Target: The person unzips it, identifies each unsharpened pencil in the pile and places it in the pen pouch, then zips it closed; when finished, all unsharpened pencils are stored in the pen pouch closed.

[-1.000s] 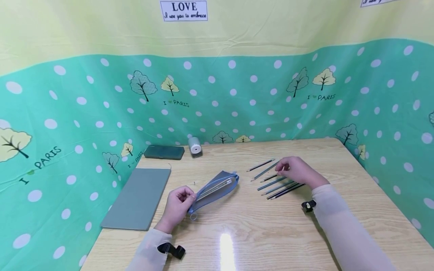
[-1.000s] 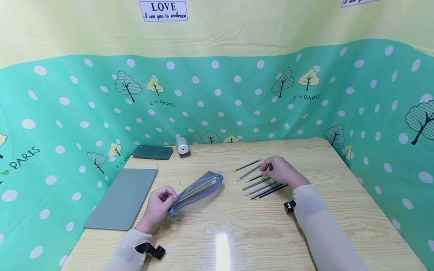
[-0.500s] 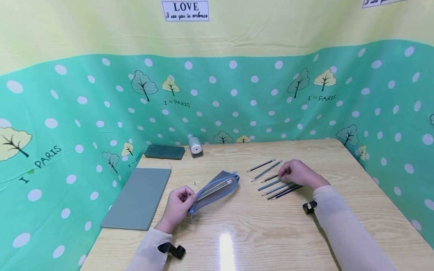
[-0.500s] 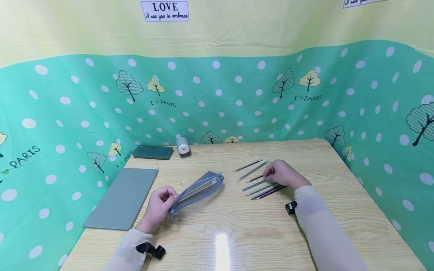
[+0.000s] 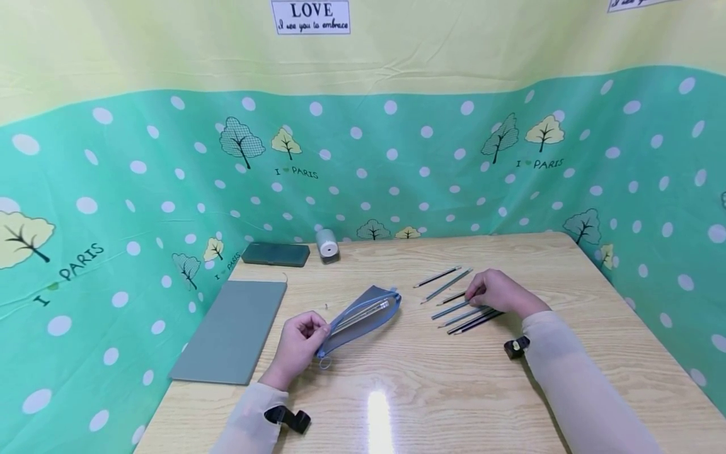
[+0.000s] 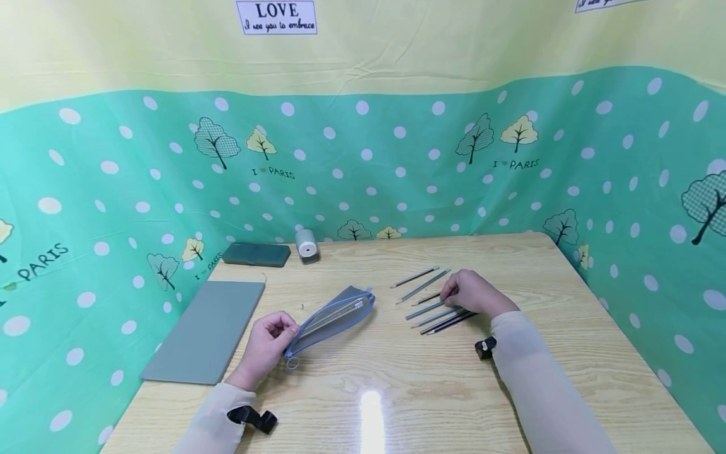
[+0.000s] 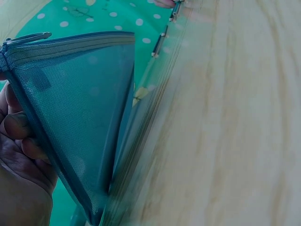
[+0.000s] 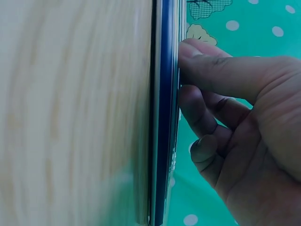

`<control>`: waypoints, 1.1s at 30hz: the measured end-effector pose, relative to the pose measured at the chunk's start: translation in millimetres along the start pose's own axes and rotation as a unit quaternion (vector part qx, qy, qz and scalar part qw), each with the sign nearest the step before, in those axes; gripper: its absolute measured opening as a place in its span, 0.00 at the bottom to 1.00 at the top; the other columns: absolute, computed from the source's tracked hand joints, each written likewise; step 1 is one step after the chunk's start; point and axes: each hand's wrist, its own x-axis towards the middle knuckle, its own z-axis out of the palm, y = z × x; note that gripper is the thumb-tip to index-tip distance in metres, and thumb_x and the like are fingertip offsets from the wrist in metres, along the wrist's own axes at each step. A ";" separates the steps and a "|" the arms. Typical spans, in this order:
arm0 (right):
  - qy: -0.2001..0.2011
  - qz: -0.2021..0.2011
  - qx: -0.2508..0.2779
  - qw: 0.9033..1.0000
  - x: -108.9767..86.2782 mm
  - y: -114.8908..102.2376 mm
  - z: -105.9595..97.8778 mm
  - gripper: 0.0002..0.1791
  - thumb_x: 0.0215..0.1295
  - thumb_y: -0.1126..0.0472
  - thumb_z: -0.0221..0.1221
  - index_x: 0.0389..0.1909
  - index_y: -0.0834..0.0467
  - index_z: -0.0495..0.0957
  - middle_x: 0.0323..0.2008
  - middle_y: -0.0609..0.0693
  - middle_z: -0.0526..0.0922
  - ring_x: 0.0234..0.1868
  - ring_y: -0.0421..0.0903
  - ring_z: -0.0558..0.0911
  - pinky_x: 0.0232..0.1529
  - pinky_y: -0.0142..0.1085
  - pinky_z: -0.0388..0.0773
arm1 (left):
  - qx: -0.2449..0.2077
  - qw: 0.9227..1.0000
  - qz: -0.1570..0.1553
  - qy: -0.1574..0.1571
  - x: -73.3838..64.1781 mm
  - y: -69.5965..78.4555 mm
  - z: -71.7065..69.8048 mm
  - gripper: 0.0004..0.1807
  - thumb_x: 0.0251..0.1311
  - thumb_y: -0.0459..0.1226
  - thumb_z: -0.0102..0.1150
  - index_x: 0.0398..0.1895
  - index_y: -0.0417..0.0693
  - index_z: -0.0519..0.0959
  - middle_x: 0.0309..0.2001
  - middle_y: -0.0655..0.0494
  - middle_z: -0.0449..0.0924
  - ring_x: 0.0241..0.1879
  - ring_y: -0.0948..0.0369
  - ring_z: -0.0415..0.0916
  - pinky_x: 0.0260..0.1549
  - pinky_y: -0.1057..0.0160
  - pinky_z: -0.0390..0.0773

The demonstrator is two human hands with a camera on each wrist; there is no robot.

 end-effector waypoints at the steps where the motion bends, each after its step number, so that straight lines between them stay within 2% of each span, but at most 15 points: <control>1: -0.001 -0.001 -0.001 1.000 0.1 0.0 0.4 0.06 0.61 0.70 0.73 0.33 0.56 0.89 0.35 0.47 0.85 0.38 0.45 0.83 0.44 0.44 0.81 | 0.000 1.000 0.001 0.000 0.0 -0.1 -0.2 0.08 0.66 0.25 0.64 0.29 0.40 0.80 0.22 0.59 0.74 0.20 0.68 0.68 0.19 0.69 0.68; 17: 0.006 -0.019 -0.023 1.000 2.2 1.1 5.3 0.07 0.60 0.71 0.73 0.31 0.55 0.89 0.35 0.47 0.83 0.36 0.44 0.81 0.43 0.43 0.80 | 0.004 1.000 0.012 -0.006 0.0 -0.8 -1.2 0.07 0.67 0.25 0.64 0.30 0.40 0.80 0.22 0.59 0.74 0.20 0.67 0.67 0.19 0.67 0.69; 26: 0.006 -0.008 -0.045 0.999 2.3 -0.3 5.9 0.09 0.62 0.71 0.72 0.31 0.53 0.87 0.36 0.45 0.83 0.40 0.45 0.81 0.49 0.49 0.79 | 0.004 1.000 0.006 -0.006 -0.3 -1.9 -1.5 0.08 0.67 0.25 0.64 0.29 0.40 0.80 0.22 0.59 0.74 0.20 0.67 0.67 0.20 0.68 0.68; 33: 0.001 -0.003 -0.025 1.000 0.5 -7.2 2.6 0.06 0.64 0.70 0.70 0.35 0.55 0.88 0.37 0.45 0.85 0.41 0.47 0.82 0.50 0.51 0.80 | 0.000 1.000 0.009 -0.007 0.3 -2.1 -1.4 0.07 0.67 0.25 0.63 0.30 0.40 0.80 0.23 0.60 0.74 0.21 0.68 0.68 0.20 0.69 0.69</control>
